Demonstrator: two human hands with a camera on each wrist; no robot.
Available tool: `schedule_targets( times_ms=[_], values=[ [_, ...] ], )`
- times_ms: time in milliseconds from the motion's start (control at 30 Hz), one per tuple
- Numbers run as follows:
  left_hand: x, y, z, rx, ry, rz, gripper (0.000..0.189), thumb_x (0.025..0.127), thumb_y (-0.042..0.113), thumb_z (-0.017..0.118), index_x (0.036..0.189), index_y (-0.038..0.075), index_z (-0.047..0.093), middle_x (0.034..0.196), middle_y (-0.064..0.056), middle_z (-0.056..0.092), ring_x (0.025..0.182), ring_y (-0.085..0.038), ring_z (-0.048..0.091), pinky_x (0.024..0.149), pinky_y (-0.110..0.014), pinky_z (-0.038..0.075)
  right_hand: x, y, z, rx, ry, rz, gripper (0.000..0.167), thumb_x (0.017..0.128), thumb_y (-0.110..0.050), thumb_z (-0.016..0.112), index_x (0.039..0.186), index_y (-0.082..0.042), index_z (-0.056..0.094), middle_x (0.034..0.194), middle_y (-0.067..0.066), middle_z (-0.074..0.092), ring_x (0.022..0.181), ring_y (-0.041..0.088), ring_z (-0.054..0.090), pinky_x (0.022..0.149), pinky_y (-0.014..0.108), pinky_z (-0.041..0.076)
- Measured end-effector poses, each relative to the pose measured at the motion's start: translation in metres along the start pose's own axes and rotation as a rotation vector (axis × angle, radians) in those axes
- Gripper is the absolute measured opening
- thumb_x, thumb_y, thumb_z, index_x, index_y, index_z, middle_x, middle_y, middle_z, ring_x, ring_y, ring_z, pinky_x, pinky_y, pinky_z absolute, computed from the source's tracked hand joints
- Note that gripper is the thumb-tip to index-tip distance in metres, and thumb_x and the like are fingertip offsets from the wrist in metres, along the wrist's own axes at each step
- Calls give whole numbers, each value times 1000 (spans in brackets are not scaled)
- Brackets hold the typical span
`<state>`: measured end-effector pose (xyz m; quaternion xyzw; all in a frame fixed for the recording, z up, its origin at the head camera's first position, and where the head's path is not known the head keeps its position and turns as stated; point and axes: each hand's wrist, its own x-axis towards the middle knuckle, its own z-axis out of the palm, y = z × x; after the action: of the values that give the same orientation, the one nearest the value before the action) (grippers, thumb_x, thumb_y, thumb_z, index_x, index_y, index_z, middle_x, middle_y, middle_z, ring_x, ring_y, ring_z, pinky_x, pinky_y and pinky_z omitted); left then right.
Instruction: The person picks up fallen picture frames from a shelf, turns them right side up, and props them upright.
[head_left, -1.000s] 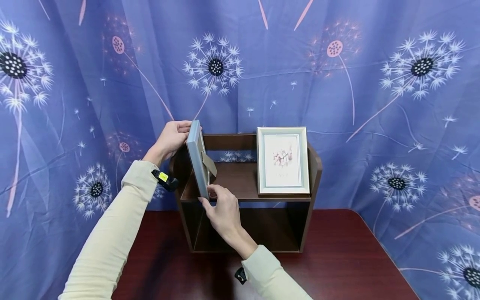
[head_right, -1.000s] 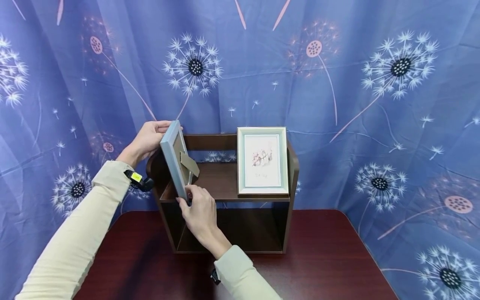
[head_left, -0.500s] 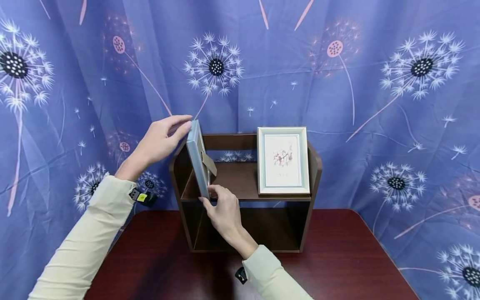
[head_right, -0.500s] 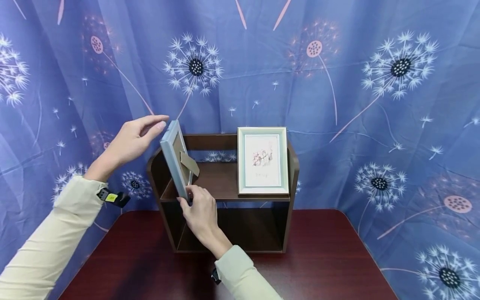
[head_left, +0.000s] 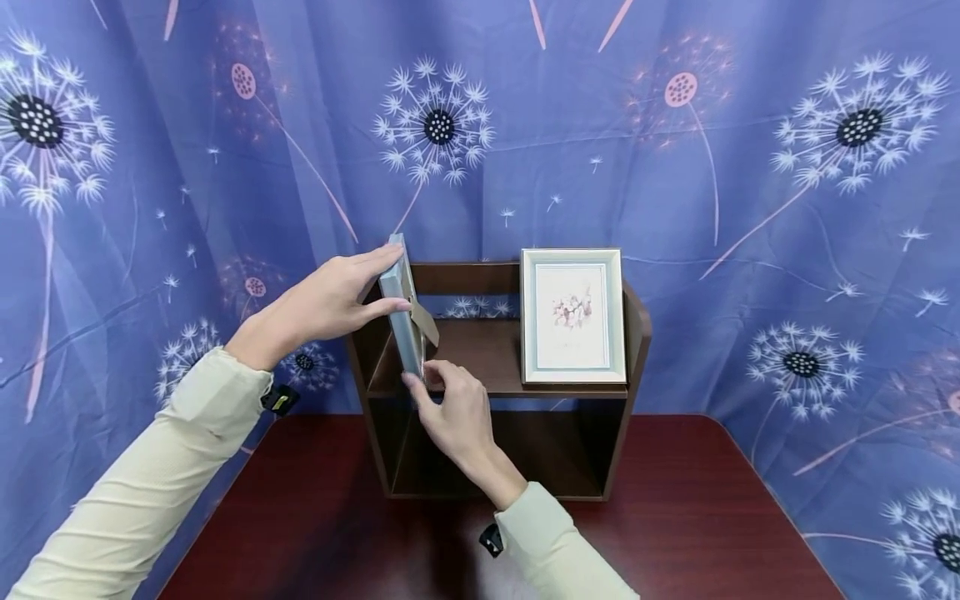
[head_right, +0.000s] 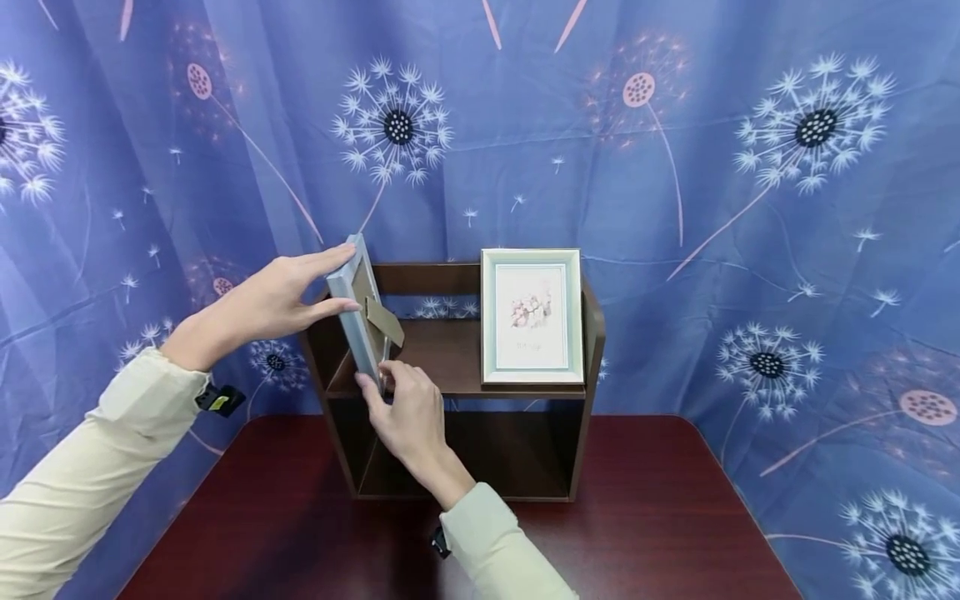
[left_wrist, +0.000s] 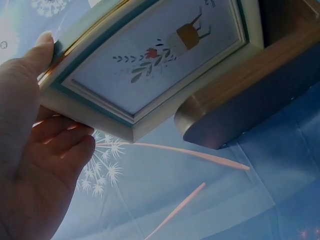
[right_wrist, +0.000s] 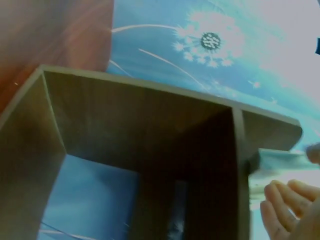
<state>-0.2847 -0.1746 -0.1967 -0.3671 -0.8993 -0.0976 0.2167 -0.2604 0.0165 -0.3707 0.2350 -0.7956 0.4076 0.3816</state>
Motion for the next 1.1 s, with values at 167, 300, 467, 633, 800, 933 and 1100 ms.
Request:
schedule_targets(
  times_ms=[167, 300, 467, 633, 800, 933, 1100],
  values=[
    [-1, 0, 3, -8, 28, 17, 75, 99, 30, 75, 158, -2, 42, 161, -25, 47, 145, -41, 52, 119, -55, 46, 20, 8, -6, -61, 47, -119, 18, 103, -19, 66, 104, -5, 78, 90, 7, 79, 78, 18, 73, 69, 34, 61],
    [-3, -1, 5, -5, 52, 32, 74, 98, 29, 76, 158, -2, 43, 159, -26, 48, 143, -42, 54, 117, -55, 48, 36, 17, -6, -205, 21, -186, 13, 99, -13, 71, 105, -5, 79, 93, 6, 80, 79, 20, 73, 68, 36, 61],
    [0, 0, 5, -1, 65, 49, 74, 99, 30, 75, 158, -1, 44, 158, -26, 49, 143, -42, 54, 117, -55, 48, 50, 22, -4, -335, -9, -223, 13, 92, -12, 79, 104, -8, 80, 93, 4, 82, 81, 22, 76, 68, 38, 63],
    [4, 3, 4, 7, 46, 44, 74, 99, 31, 74, 158, -3, 43, 160, -26, 48, 145, -42, 52, 119, -55, 46, 57, 25, -1, -388, -13, -197, 17, 88, -13, 83, 105, -10, 80, 92, 3, 82, 77, 23, 76, 64, 40, 62],
    [6, 3, 6, 0, 42, 43, 74, 99, 31, 75, 157, -4, 44, 160, -25, 48, 145, -41, 52, 119, -54, 46, 59, 28, 6, -394, -19, -198, 5, 91, -12, 80, 95, -10, 78, 83, 4, 80, 68, 26, 74, 58, 43, 60],
    [7, 3, 8, -22, 53, 54, 73, 99, 30, 75, 157, -4, 45, 160, -24, 48, 147, -40, 50, 120, -53, 46, 62, 30, 11, -394, -5, -219, 5, 92, -9, 77, 89, -11, 75, 77, 4, 78, 64, 27, 73, 54, 43, 58],
    [8, 3, 9, -44, 63, 56, 73, 99, 29, 75, 156, -3, 45, 161, -22, 48, 148, -39, 49, 121, -53, 44, 63, 33, 16, -401, 21, -225, 5, 94, -10, 77, 89, -11, 77, 77, 4, 79, 62, 26, 73, 53, 42, 58]
  ],
)
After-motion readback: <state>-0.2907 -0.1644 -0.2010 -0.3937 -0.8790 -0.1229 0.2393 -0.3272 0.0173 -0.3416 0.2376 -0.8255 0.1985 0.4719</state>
